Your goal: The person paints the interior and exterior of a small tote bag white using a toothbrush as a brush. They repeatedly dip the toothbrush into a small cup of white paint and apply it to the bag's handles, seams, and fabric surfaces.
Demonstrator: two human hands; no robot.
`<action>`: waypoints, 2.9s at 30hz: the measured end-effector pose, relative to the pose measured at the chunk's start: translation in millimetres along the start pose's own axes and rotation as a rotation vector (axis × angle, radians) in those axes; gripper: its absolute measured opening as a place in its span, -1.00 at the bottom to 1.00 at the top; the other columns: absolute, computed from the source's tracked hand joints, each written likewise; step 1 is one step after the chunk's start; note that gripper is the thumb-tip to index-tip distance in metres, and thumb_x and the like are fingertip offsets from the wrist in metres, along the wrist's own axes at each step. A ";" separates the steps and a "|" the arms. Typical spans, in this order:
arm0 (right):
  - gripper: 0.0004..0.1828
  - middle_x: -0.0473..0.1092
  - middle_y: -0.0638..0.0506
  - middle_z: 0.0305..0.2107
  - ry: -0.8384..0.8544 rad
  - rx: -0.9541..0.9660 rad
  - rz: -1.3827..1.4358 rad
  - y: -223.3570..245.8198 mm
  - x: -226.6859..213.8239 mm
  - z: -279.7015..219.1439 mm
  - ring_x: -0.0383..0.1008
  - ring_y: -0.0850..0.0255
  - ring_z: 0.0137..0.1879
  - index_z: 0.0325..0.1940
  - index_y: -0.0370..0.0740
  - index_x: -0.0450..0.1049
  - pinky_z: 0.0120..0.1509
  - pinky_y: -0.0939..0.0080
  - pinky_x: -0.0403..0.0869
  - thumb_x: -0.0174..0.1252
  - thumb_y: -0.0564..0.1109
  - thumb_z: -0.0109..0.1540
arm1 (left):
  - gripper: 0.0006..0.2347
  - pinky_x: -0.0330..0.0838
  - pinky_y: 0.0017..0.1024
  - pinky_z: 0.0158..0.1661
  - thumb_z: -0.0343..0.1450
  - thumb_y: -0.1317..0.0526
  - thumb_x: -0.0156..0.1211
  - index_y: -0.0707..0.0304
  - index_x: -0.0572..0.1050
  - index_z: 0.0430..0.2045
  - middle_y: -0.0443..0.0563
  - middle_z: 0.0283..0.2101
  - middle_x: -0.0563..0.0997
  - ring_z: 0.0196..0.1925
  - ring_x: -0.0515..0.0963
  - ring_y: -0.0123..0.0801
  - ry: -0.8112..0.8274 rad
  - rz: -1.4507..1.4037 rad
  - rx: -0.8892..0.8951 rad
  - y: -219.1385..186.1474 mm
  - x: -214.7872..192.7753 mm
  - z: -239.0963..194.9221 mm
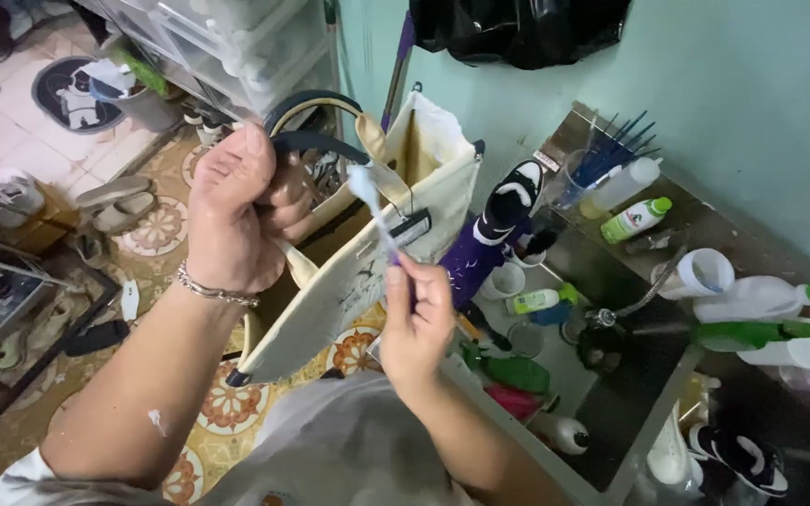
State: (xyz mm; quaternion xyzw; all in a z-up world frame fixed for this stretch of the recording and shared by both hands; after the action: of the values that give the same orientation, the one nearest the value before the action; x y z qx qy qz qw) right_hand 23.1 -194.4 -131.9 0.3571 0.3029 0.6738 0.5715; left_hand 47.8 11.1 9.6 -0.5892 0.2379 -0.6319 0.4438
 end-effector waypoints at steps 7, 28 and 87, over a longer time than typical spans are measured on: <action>-0.93 0.74 -0.28 0.04 0.012 -0.101 -0.092 -55.6 -61.8 1.5 0.85 0.14 0.07 0.24 -0.46 0.56 0.05 0.45 0.91 0.22 -0.35 0.69 | -0.73 0.14 -0.54 -0.61 0.82 0.09 0.20 0.04 0.47 -0.30 -0.20 -0.46 0.34 -0.57 0.20 -0.53 0.033 -0.035 0.001 -10.2 -11.7 -2.1; -0.96 0.52 0.19 -0.46 0.588 -0.456 -0.546 -14.4 -135.3 181.6 0.26 0.33 -0.33 0.10 -0.11 0.86 -0.04 0.16 0.23 0.52 -0.20 0.63 | -0.74 0.02 -0.53 -0.62 0.80 0.14 0.25 0.17 0.59 -0.29 -0.17 -0.48 0.50 -0.60 0.19 -0.56 0.282 -0.040 -0.201 -15.0 10.6 -4.2; -0.60 0.73 -0.07 0.08 0.558 0.518 -1.032 -122.5 -240.0 5.7 0.80 0.07 0.04 0.57 -0.26 0.53 0.14 0.11 0.75 0.19 -0.02 0.70 | -0.57 -0.02 -0.35 -0.36 0.88 0.04 0.10 0.00 0.05 -0.33 -0.08 -0.39 0.00 -0.41 0.05 -0.40 -0.008 0.514 -0.089 -47.8 -100.6 -57.3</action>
State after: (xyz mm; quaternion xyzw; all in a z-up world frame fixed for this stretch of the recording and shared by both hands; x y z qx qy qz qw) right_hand 117.7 -411.2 -261.1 0.1033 0.7262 0.2847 0.6172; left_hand -29.3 106.6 -15.7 -0.5307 0.4056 -0.4849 0.5646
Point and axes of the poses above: each hand's wrist, its own z-axis towards the middle knuckle, its own x-axis out of the palm, y = z × x, the point moved 5 cm from there along z, towards the middle knuckle
